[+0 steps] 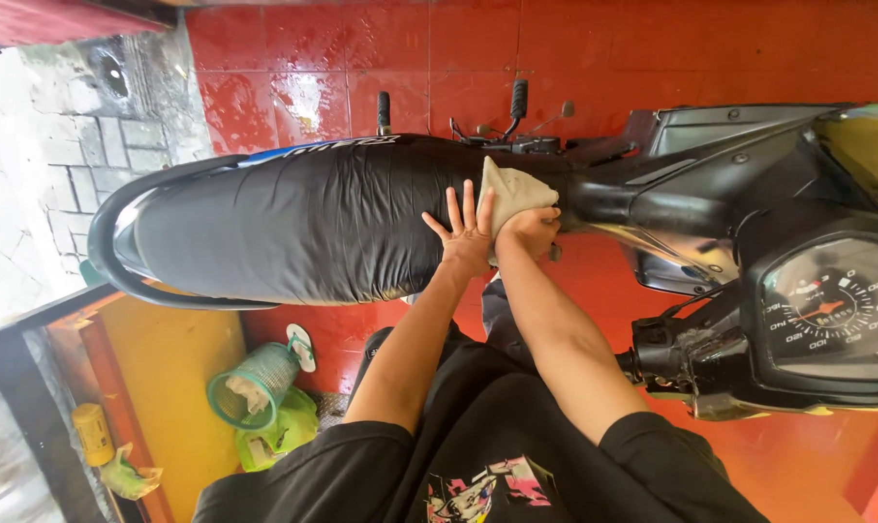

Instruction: The person wipes the black seat of a motorcycle with a white cloth. They use both hands to rub the surface of the seat, moving the cloth back and forth to clean the area.

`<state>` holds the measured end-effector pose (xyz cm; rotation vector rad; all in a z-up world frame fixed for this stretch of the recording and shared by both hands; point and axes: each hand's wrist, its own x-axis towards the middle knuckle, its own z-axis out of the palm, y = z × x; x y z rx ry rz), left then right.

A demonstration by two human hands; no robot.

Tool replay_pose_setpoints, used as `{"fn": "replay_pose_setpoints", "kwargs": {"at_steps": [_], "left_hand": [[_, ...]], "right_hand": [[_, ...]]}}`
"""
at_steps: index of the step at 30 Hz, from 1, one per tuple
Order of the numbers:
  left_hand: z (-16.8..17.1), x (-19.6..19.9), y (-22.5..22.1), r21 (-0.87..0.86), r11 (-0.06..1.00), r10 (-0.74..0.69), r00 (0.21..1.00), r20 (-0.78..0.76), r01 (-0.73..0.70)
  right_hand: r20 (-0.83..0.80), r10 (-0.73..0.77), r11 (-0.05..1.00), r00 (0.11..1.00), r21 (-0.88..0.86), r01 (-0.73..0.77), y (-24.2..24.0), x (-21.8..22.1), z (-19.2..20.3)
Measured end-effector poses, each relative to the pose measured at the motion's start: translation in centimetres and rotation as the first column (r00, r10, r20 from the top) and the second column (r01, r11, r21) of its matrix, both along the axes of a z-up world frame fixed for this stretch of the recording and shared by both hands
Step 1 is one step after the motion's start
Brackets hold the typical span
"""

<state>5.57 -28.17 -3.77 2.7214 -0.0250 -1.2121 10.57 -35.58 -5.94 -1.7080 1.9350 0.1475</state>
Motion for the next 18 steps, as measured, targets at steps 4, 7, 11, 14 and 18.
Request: {"fn": "replay_pose_setpoints", "kwargs": {"at_steps": [4, 7, 11, 14, 18], "left_hand": [[0.1, -0.1, 0.2, 0.016, 1.0, -0.016, 1.0, 0.015, 0.016], [-0.2, -0.3, 0.0, 0.032, 0.999, -0.022, 0.999, 0.046, 0.021], [0.0, 0.1, 0.2, 0.025, 1.0, -0.011, 1.0, 0.006, 0.011], [-0.4, -0.2, 0.3, 0.016, 1.0, -0.008, 1.0, -0.001, 0.008], [-0.4, -0.2, 0.2, 0.035, 0.999, -0.014, 1.0, 0.025, 0.013]], "right_hand": [[-0.017, 0.015, 1.0, 1.0, 0.022, -0.014, 0.1, -0.3, 1.1], [0.019, 0.01, 1.0, 1.0, 0.028, -0.01, -0.2, -0.4, 2.1], [0.076, -0.017, 1.0, 0.997, 0.01, 0.017, -0.1, -0.4, -0.9], [0.073, -0.021, 1.0, 0.997, -0.011, 0.022, 0.1, -0.5, -1.0], [0.088, 0.0, 1.0, 0.996, -0.019, 0.002, 0.1, -0.5, -0.3]]}}
